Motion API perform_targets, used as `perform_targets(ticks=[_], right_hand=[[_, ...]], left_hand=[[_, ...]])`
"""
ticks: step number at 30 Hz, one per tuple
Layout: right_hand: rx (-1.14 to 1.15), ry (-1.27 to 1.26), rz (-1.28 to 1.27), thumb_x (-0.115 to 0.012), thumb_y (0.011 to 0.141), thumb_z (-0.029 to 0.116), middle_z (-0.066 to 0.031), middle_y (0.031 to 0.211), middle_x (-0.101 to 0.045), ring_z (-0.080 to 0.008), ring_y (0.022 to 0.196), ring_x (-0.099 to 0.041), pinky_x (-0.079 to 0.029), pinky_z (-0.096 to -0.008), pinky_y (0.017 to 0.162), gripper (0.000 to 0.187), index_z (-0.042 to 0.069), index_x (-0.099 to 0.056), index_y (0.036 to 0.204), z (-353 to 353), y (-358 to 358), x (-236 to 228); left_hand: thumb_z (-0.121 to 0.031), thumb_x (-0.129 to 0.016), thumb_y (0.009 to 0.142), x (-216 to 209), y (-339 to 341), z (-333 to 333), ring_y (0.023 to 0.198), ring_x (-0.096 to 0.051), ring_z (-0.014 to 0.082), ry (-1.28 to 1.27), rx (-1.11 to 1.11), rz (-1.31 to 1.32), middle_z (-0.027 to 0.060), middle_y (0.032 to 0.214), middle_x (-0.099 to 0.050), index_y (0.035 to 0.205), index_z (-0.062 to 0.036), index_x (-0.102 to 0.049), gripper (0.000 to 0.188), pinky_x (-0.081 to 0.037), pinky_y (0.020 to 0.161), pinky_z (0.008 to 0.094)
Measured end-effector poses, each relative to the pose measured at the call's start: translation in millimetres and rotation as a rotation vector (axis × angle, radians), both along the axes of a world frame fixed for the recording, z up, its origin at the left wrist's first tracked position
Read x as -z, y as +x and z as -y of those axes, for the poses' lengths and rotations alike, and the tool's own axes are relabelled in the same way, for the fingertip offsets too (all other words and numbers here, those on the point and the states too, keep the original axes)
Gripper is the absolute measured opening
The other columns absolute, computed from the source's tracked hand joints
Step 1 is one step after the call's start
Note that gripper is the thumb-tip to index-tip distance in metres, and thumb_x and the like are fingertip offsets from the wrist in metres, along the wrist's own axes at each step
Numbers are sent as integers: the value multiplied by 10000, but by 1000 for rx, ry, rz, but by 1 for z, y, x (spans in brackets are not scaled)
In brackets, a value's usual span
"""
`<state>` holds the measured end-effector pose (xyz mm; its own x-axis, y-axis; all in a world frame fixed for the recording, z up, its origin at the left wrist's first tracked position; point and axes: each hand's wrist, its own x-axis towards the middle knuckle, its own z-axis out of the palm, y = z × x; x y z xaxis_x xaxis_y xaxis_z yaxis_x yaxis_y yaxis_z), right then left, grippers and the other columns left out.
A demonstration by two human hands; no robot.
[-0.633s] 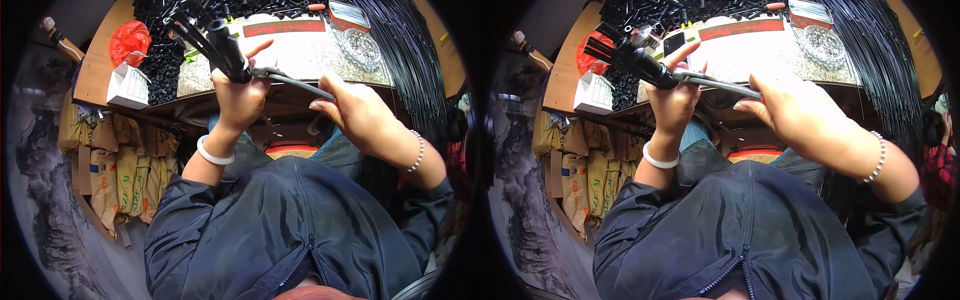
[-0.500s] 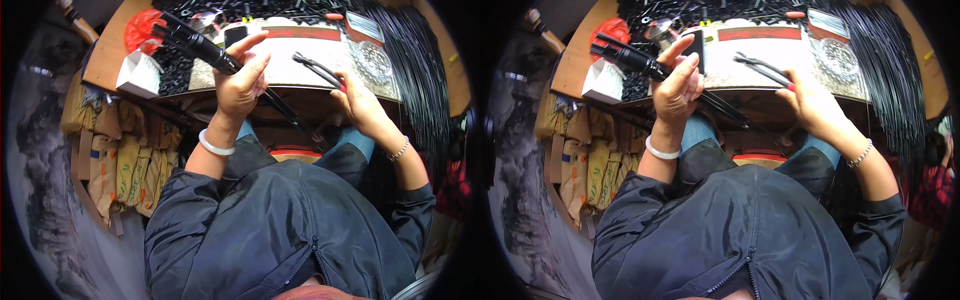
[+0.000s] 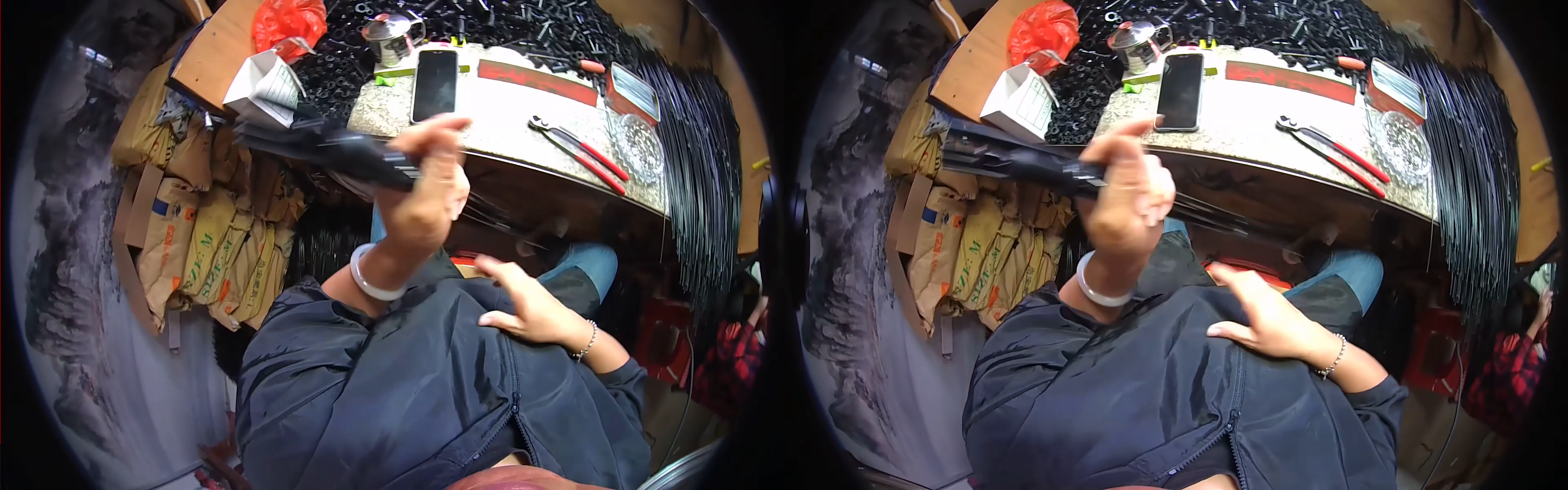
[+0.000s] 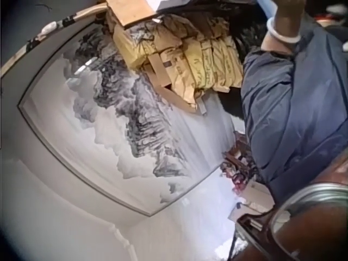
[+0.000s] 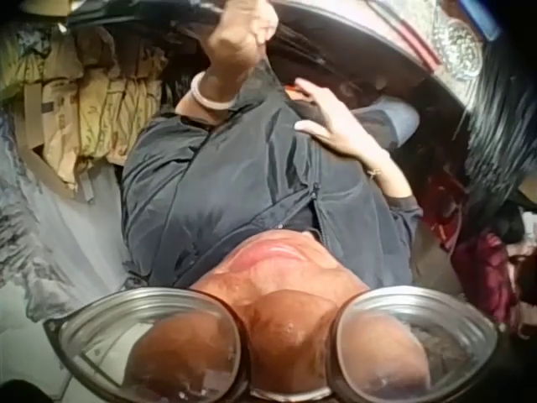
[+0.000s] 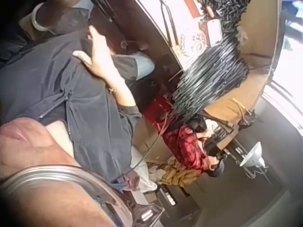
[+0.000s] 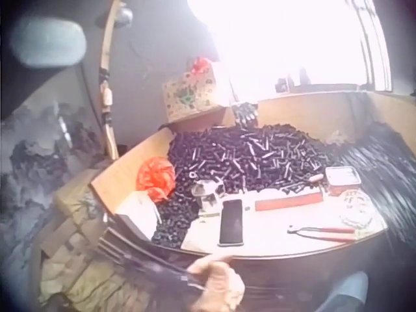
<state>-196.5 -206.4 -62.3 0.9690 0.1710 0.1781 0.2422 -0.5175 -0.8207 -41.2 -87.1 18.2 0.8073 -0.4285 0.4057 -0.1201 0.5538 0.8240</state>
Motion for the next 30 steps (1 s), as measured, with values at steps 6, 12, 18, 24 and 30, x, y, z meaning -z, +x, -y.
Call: perform_targets(ticks=[6,12,18,24,30], right_hand=[[411,855,656,-605,737,629,-202,1195,-506,-310,1071,-510,-385,-458,956,809,34,-413,1250,13,14,-34],[447,827,496,-523,924,266,-67,667,-578,-148,588,-541,-480,-320,606,253,44,-502,805,38,23,-18],[508,951,-73,-670,840,121,-40,723,-630,-63,652,-582,-482,-205,594,129,18,-592,825,9,34,67],[315,830,142,-720,798,161,-68,1046,-602,-95,889,-577,-478,-246,765,380,20,-532,1096,34,43,8],[245,946,359,-652,849,265,-153,1069,-577,-217,979,-578,-452,-362,894,449,5,-461,1162,71,43,-65]], left_hand=[[-487,-543,850,52,-16,11,808,-553,170,-422,361,-870,38,798,-537,877,-76,-552,413,-476,762,320],[-371,-569,893,94,-50,1,866,-601,183,514,861,-587,94,955,-602,1049,8,-560,410,-507,758,339],[-196,-615,883,17,-6,46,924,-550,113,327,308,327,65,1045,-600,1237,39,-485,445,-425,858,265],[-144,-548,922,-13,1,48,861,-571,103,276,524,102,68,947,-624,1172,52,-526,319,-452,807,256],[-174,-757,739,28,10,38,908,-582,158,551,562,571,80,1041,-592,1175,-14,-557,505,-476,813,306]])
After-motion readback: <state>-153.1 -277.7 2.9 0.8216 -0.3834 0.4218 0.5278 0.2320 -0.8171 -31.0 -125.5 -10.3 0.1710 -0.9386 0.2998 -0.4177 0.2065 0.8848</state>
